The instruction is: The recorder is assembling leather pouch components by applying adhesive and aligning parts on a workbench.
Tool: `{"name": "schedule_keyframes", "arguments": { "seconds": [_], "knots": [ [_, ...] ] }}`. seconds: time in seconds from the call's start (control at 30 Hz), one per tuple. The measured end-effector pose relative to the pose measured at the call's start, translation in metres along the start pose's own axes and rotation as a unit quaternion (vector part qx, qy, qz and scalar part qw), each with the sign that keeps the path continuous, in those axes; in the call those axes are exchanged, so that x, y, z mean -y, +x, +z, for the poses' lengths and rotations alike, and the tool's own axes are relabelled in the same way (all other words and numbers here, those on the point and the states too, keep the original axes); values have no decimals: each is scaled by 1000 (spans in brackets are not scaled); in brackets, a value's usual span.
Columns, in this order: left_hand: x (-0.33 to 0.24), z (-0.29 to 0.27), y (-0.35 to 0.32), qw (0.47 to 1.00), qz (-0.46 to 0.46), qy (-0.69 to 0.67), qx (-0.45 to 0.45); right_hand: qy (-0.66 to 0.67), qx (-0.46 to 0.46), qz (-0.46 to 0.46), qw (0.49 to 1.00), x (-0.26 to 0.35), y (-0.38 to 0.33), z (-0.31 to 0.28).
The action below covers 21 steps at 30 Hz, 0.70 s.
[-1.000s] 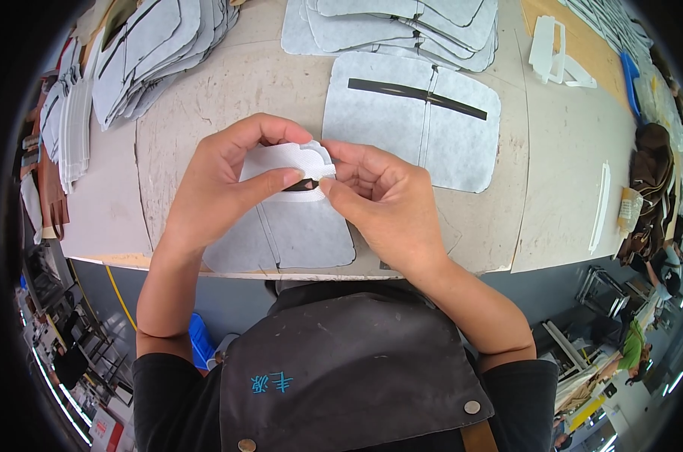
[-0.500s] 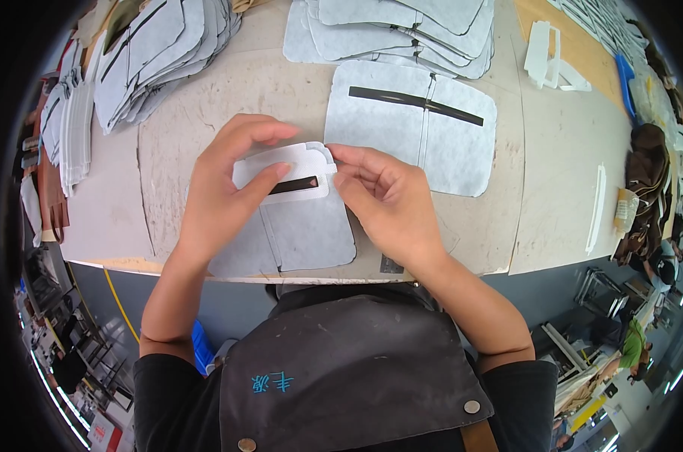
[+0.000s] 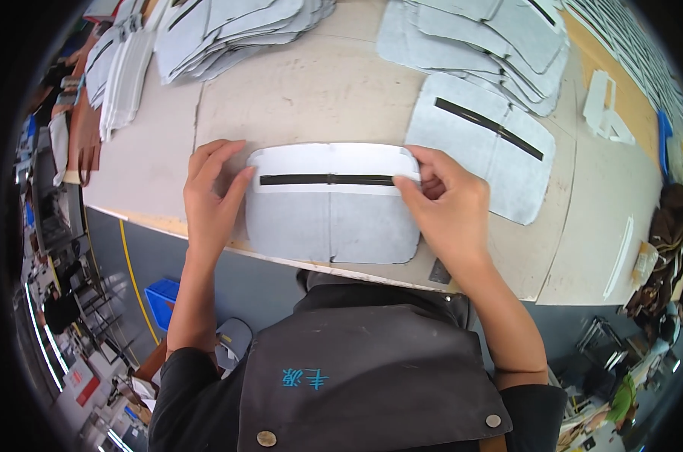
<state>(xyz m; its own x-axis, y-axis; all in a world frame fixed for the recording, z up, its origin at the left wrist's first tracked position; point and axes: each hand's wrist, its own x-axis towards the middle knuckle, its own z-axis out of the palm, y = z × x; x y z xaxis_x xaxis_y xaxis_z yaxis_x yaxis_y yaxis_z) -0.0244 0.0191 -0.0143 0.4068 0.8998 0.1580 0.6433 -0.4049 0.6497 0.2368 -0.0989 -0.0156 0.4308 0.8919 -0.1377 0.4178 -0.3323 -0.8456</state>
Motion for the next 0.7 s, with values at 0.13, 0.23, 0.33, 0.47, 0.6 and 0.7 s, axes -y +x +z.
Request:
{"name": "schedule_keyframes", "arguments": {
  "seconds": [0.13,0.23,0.33,0.47,0.6,0.7],
  "knots": [
    [-1,-3,9,999,-24,-23,32,72,5,15,997,0,7,-1],
    [-1,-3,15,998,10,20,65,90,-3,54,994,5,5,-6],
    [-1,-4,22,993,19,-17,119,53,-7,4,999,0,1,-5],
    [-5,-3,29,991,23,-120,47,121,-44,-96,987,4,21,-25],
    [-22,8,48,990,70,-119,-21,209,-215,-62,952,21,82,-88],
    [-46,28,58,985,126,-116,29,221,-235,-90,942,-4,132,-138]
  ]
}}
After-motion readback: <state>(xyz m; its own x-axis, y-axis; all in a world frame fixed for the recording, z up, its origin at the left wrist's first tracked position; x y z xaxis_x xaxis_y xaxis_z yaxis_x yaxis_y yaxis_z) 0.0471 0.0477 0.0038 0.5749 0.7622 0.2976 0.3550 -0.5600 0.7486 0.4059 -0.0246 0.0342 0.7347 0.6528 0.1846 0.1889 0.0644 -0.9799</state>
